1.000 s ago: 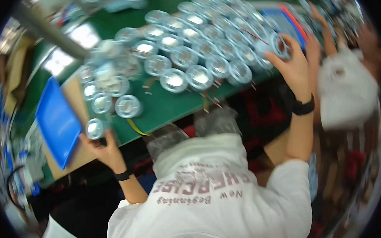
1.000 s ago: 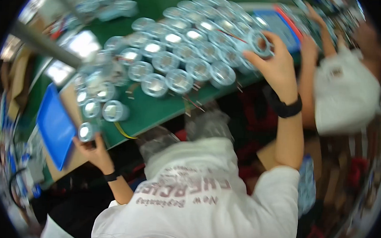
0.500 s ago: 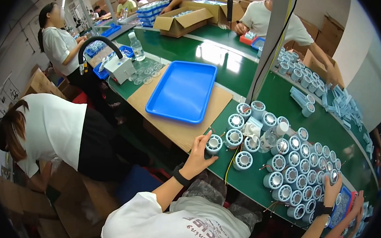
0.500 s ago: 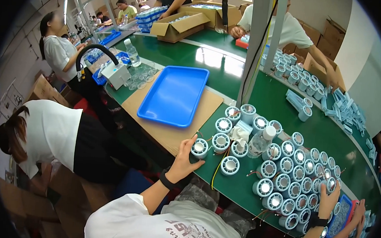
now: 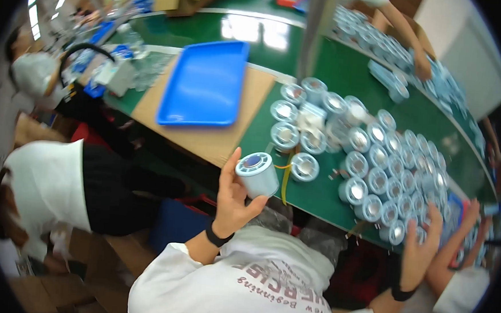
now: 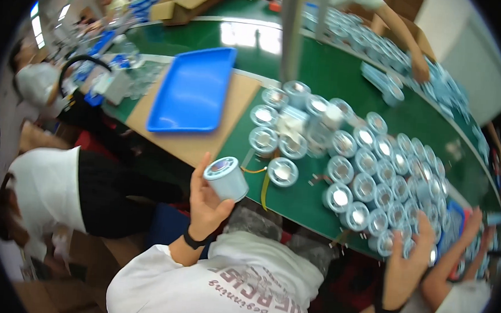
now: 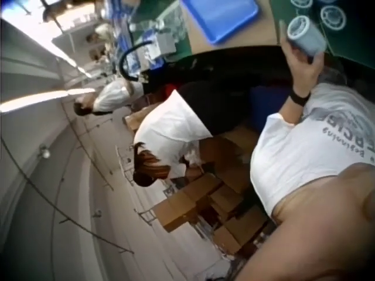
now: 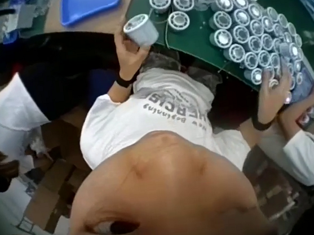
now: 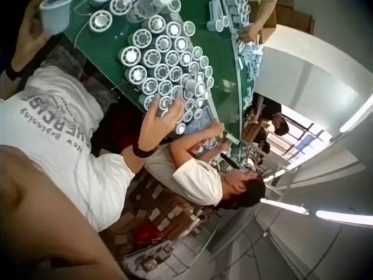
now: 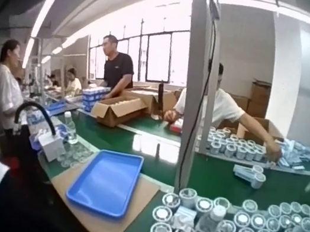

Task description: The person picks up a motor, wipes its sides and top with a cloth, and then wipes a plastic cover before placing it onto the motor. They then set the assembled unit back onto the table and repeat the process with another motor.

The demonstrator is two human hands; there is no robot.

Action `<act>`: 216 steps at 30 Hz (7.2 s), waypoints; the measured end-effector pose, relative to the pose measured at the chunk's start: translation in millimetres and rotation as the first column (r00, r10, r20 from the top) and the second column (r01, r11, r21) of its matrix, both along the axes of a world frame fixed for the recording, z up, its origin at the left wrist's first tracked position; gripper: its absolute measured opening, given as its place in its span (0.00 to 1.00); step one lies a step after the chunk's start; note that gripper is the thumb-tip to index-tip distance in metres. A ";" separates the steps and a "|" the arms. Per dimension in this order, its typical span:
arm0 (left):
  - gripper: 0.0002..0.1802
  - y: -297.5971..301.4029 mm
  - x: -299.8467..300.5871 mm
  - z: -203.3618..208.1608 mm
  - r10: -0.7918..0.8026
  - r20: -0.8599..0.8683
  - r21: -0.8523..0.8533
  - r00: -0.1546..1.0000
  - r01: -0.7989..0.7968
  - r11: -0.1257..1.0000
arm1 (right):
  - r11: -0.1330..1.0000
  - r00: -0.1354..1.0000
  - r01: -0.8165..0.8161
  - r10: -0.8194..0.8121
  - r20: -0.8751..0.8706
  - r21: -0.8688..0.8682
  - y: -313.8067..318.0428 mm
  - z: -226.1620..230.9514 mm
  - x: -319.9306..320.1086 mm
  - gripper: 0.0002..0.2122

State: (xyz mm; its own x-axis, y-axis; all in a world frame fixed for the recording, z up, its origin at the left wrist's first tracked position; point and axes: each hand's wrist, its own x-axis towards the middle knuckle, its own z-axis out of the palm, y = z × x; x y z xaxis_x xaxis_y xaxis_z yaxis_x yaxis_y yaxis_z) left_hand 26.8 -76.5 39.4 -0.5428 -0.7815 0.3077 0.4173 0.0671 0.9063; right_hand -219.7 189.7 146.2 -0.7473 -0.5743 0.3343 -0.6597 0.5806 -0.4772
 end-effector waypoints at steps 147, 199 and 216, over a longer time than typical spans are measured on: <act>0.39 25.4 -39.4 21.7 -0.410 0.109 -0.086 0.906 0.419 0.904 | 0.570 0.564 -0.798 0.821 0.091 -0.195 -69.1 -1.0 28.7 0.12; 0.42 37.9 -40.9 -8.3 -0.494 -0.485 0.440 0.722 0.689 0.575 | 0.858 0.622 -0.409 0.511 0.593 -0.310 -59.8 -57.8 67.9 0.14; 0.26 49.0 -27.7 -22.9 -0.303 0.051 0.369 0.952 0.264 0.891 | 0.729 0.512 -0.263 0.661 0.549 -0.632 -85.4 -106.0 101.0 0.09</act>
State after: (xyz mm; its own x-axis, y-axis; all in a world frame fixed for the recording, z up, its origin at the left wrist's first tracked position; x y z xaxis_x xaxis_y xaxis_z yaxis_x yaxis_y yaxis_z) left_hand -0.9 -27.5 16.4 -0.7711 -0.6360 -0.0308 0.2721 -0.3729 0.8871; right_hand -118.7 104.3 40.2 -0.5050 -0.8524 0.1360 -0.1008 -0.0982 -0.9900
